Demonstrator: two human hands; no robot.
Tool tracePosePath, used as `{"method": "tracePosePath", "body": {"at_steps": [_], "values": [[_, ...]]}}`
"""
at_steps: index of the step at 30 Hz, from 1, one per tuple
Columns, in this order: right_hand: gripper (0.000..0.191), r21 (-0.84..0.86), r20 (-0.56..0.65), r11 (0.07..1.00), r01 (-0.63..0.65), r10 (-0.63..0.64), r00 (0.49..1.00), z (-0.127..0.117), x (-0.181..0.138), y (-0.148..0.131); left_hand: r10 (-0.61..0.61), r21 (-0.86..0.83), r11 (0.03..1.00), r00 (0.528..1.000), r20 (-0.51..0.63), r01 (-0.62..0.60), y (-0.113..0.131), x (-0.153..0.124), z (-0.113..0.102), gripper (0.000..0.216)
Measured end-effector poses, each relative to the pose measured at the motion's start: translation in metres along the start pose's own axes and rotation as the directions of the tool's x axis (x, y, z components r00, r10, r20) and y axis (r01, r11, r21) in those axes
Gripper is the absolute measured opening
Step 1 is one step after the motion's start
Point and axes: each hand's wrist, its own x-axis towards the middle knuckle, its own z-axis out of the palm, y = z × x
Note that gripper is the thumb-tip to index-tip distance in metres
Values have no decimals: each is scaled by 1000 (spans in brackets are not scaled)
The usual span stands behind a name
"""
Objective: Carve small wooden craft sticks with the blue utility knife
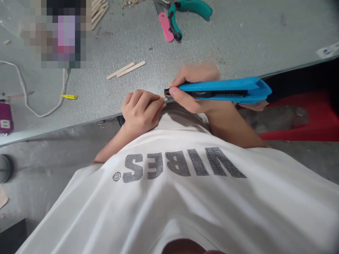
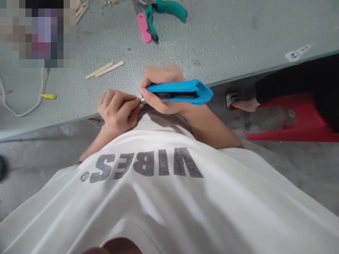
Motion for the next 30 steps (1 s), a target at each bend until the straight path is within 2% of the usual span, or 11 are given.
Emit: {"method": "tracePosePath", "body": {"at_steps": [3, 6, 9, 12, 13, 15, 17, 19, 25, 30], "values": [[24, 8, 70, 1000, -15, 14, 997, -2, 4, -2, -44, -25, 999, 997, 61, 46, 0, 0, 0, 37], [31, 36, 58, 998, -49, 47, 997, -2, 3, -1, -16, 21, 1000, 999, 50, 15, -1, -1, 0, 41], [32, 108, -53, 984, -139, 146, 988, 1, -1, 4, 10, 55, 998, 999, 33, -12, -2, -2, 0, 46], [34, 312, -231, 925, -219, 298, 926, 4, -2, 8, 26, 55, 998, 999, 21, -27, -4, -2, 0, 46], [36, 352, -247, 908, -226, 323, 913, 5, -1, 8, 28, 60, 998, 999, 20, -29, -5, -2, 1, 46], [44, 316, -201, 917, -244, 316, 927, 5, 0, 6, 39, 85, 996, 999, 11, -40, -5, -1, 1, 46], [53, 192, -114, 941, -279, 303, 946, 3, 1, 3, 69, 114, 991, 997, -23, -66, -4, -1, 1, 44], [58, 103, -89, 951, -292, 301, 950, 1, 0, 0, 103, 128, 987, 993, -59, -95, -3, -1, 2, 40], [47, 95, -84, 962, -256, 264, 961, 0, -2, -1, 44, 120, 992, 998, -36, -39, -1, -2, 3, 43], [39, 133, -91, 973, -188, 201, 975, 0, 1, -5, 106, 109, 989, 990, -96, -96, -1, -1, 2, 30]]}}
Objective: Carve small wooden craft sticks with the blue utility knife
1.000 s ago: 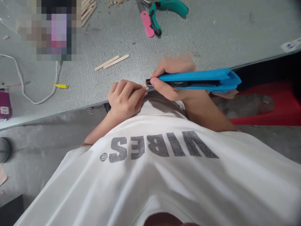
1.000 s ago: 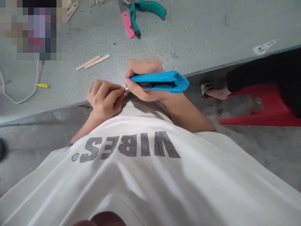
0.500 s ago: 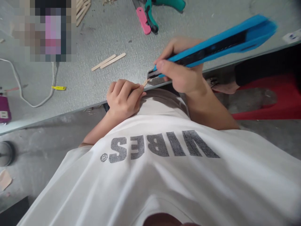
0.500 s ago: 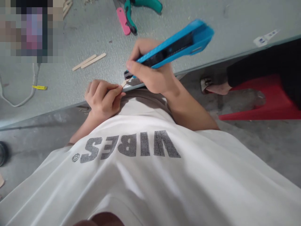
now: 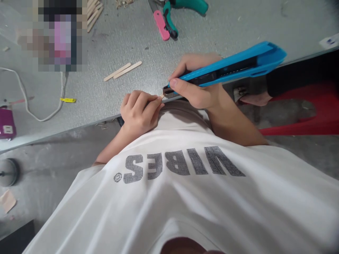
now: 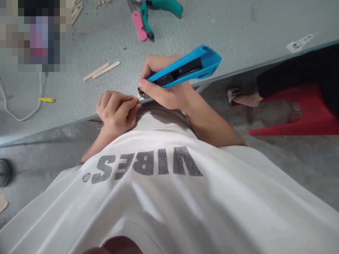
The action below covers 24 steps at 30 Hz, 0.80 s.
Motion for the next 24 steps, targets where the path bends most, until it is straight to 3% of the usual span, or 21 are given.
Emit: {"method": "tracePosePath", "body": {"at_steps": [4, 8, 12, 14, 16, 20, 24], "values": [[30, -12, 22, 1000, -16, 16, 1000, 0, 0, -1, -19, 14, 1000, 999, 31, 18, -1, -1, 0, 33], [40, -109, 51, 986, -130, 136, 989, -3, -2, 0, -70, -48, 996, 996, 53, 72, 0, -2, 0, 32], [42, -165, 85, 970, -178, 194, 977, -6, -5, 0, -47, -35, 998, 998, 40, 49, -1, -1, 0, 31], [38, -166, 109, 979, -118, 137, 985, -6, -5, 1, -40, -32, 999, 998, 40, 41, -2, -1, 0, 29], [31, -134, 114, 991, 17, -2, 993, -4, -5, 3, -45, -53, 998, 998, 44, 47, -2, -2, 1, 28], [16, -51, 114, 972, 228, -222, 968, -2, 0, 9, -14, -46, 999, 1000, -12, 14, -1, 0, 0, 25], [30, -33, 156, 985, 167, -160, 975, -2, 5, 8, 27, -15, 1000, 1000, 5, -27, 0, 4, -6, 25]]}}
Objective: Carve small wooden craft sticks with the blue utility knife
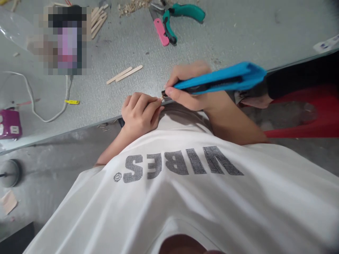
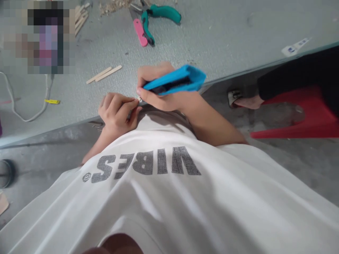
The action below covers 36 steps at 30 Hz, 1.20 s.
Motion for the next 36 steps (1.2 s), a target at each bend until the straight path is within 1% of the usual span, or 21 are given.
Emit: {"method": "tracePosePath", "body": {"at_steps": [2, 4, 5, 7, 8, 9, 12, 14, 17, 19, 23, 26, 29, 31, 34, 36], "values": [[45, 44, -46, 990, -135, 137, 989, 3, 1, 1, -3, -3, 1000, 1000, 29, 3, 0, 2, -3, 27], [57, 154, -165, 956, -249, 273, 948, 8, 3, 6, 1, -27, 1000, 1000, 14, 0, 0, 4, -4, 27], [60, 228, -253, 934, -276, 330, 910, 11, 3, 8, 7, -37, 999, 1000, -5, -7, -1, 5, -4, 28], [63, 340, -377, 906, -253, 378, 846, 17, 5, 10, 26, -34, 999, 999, -32, -27, -1, 5, -3, 30], [59, 341, -371, 896, -284, 406, 835, 18, 5, 9, 33, -24, 999, 999, -32, -33, -2, 5, -3, 32], [56, 302, -354, 903, -305, 403, 844, 19, 4, 6, 32, -11, 999, 999, -24, -32, -2, 4, -3, 33], [48, 63, -320, 940, -336, 338, 885, 18, 1, -6, 10, 14, 1000, 1000, -3, -10, -2, 2, -3, 34], [45, -43, -278, 941, -336, 311, 909, 16, -1, -14, 8, 25, 1000, 1000, -11, -8, -2, 1, -4, 35], [42, -90, -190, 956, -279, 259, 947, 14, -3, -16, 46, 37, 998, 999, -14, -45, 0, 3, -6, 39], [42, -115, -135, 965, -236, 220, 966, 13, -3, -13, 68, 30, 997, 998, 13, -69, 2, 6, -9, 43], [44, -96, -74, 973, -211, 205, 976, 13, -2, -7, 97, 28, 995, 992, 86, -100, 5, 12, -15, 36], [48, -7, -125, 969, -247, 245, 962, 16, 1, -3, 123, 55, 990, 980, 156, -132, 6, 15, -19, 38], [54, 148, -271, 942, -303, 333, 903, 21, 2, 2, 100, 85, 988, 961, 256, -126, 7, 18, -22, 49], [57, 233, -334, 921, -313, 378, 863, 23, 2, 5, 70, 82, 992, 948, 312, -100, 8, 19, -25, 54], [63, 259, -355, 906, -335, 412, 839, 25, 1, 7, 35, 59, 996, 927, 373, -61, 10, 22, -27, 59], [66, 251, -395, 911, -327, 405, 825, 26, 0, 6, 14, 62, 997, 910, 415, -44, 10, 23, -28, 59]]}}
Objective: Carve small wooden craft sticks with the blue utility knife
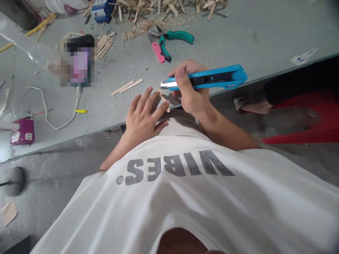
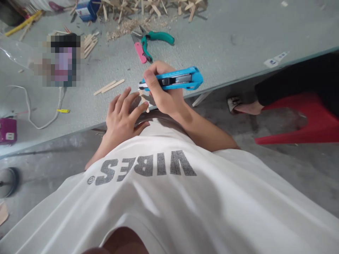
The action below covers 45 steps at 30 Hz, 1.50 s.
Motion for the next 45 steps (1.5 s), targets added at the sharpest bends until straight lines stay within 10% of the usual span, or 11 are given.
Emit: {"method": "tracePosePath", "body": {"at_steps": [10, 45], "values": [[64, 20, -214, 996, 89, -83, 973, 7, -3, -6, -3, -9, 1000, 997, 71, 4, 1, 2, -3, 59], [30, 42, -282, 950, 309, -286, 916, 20, -21, -2, 30, -32, 999, 995, -98, -33, 1, -2, 5, 53]]}}
